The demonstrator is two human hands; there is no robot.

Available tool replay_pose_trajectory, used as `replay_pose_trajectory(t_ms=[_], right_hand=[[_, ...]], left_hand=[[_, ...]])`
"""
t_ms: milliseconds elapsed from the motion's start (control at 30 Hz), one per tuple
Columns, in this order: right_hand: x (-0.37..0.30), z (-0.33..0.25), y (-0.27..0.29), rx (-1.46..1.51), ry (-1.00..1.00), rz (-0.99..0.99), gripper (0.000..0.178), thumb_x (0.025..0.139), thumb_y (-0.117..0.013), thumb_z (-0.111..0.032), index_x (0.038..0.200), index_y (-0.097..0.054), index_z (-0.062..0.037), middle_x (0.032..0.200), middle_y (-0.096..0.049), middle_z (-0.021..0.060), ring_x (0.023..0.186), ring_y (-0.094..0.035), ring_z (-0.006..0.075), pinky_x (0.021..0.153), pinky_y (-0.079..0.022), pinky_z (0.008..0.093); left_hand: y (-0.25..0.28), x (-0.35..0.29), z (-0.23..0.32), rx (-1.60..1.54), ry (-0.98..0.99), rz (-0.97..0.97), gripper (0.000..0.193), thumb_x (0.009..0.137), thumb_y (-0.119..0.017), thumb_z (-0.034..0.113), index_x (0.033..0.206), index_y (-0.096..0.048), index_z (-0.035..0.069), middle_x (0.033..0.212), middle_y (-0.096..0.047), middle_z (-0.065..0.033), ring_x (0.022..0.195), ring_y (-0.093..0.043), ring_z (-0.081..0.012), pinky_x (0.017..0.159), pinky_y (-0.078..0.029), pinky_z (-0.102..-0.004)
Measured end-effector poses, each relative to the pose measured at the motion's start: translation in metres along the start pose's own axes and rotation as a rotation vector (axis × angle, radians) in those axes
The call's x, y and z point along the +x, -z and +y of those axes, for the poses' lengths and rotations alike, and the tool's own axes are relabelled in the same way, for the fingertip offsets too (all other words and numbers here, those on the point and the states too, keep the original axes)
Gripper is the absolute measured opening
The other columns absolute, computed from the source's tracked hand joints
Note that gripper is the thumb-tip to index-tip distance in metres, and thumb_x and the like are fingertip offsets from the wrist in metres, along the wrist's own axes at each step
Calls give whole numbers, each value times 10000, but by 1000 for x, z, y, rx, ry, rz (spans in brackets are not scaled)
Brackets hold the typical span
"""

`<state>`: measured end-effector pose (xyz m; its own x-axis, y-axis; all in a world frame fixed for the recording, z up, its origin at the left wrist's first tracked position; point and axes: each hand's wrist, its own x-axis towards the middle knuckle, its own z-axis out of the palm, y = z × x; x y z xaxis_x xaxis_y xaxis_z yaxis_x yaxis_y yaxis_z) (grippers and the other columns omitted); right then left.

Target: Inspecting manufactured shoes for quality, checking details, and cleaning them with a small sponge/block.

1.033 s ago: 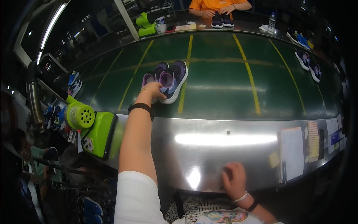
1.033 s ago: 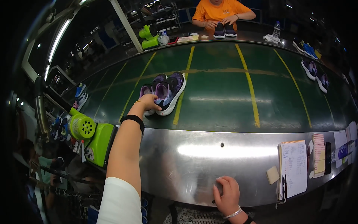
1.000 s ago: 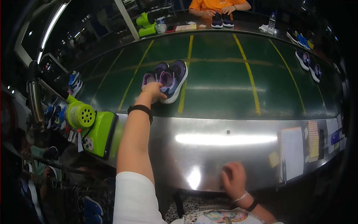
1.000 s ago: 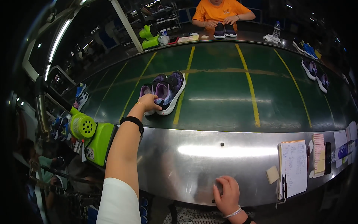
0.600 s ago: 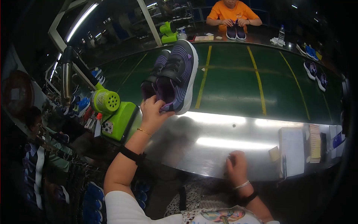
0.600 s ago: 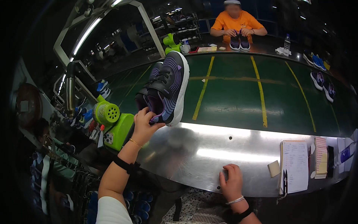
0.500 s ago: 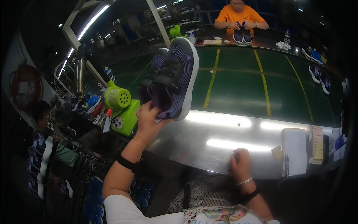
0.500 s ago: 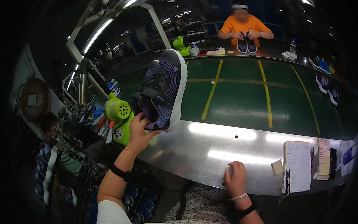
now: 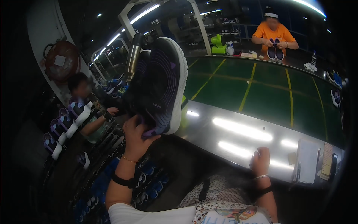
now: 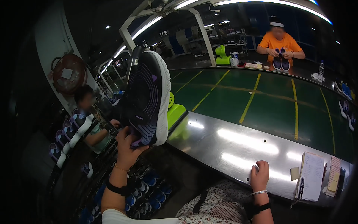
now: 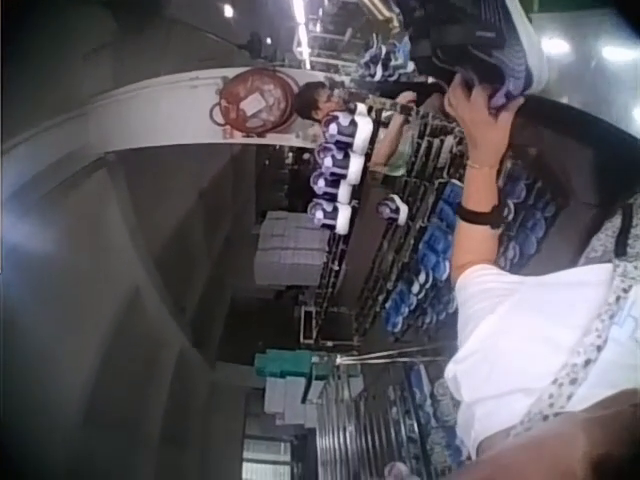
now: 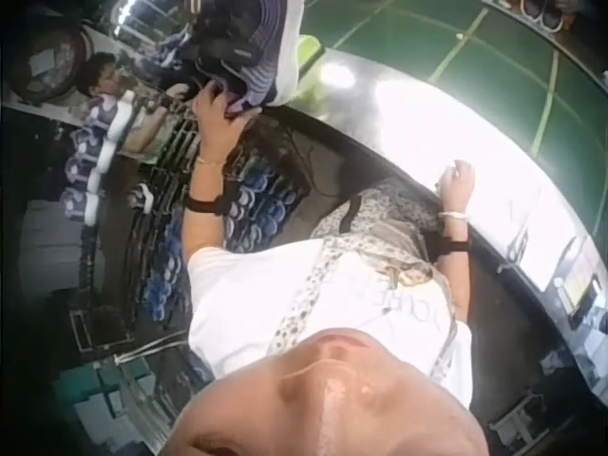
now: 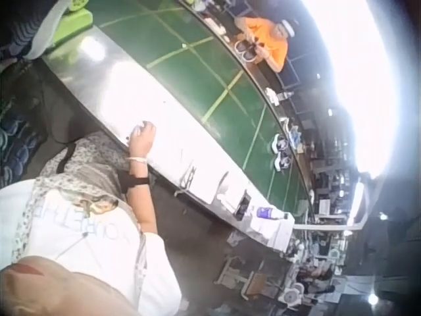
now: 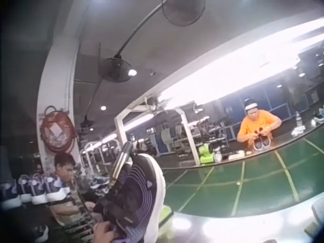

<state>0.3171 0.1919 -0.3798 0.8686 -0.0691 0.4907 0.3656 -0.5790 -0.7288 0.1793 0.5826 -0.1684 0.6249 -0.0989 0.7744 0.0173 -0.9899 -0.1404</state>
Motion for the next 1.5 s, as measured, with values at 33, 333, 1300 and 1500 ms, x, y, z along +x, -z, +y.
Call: replay_pose_trajectory(t_ms=[33,333,1300,1500], right_hand=[[-1,2,0,4,8,-14,138,752,-574,-18,878,-526,12,911,-528,143,843,-541,294,754,-452,355],[0,3,-4,-58,49,-21,127,765,-554,-7,884,-516,14,903,-517,141,826,-542,285,750,-452,344],[4,26,-13,-90,87,-81,117,803,-534,-46,892,-512,27,952,-512,144,888,-525,293,806,-421,341],[-1,19,3,-135,68,-46,114,788,-544,-43,871,-513,28,946,-516,154,891,-524,311,806,-420,350]], left_hand=[[6,-5,0,-170,124,-43,431,561,-814,280,878,-616,66,1128,-483,-175,1059,-442,-355,917,-339,-443],[30,-36,7,-703,449,-137,541,568,-831,195,1001,-594,-28,1182,-496,-175,1085,-498,-286,926,-394,-366],[167,-97,-79,266,984,-702,602,626,-700,498,1010,-641,37,956,-645,-184,935,-600,-336,863,-385,-415],[84,-132,-186,395,1161,-725,759,676,-670,514,1269,-488,76,1210,-558,-159,1157,-496,-313,971,-287,-532]])
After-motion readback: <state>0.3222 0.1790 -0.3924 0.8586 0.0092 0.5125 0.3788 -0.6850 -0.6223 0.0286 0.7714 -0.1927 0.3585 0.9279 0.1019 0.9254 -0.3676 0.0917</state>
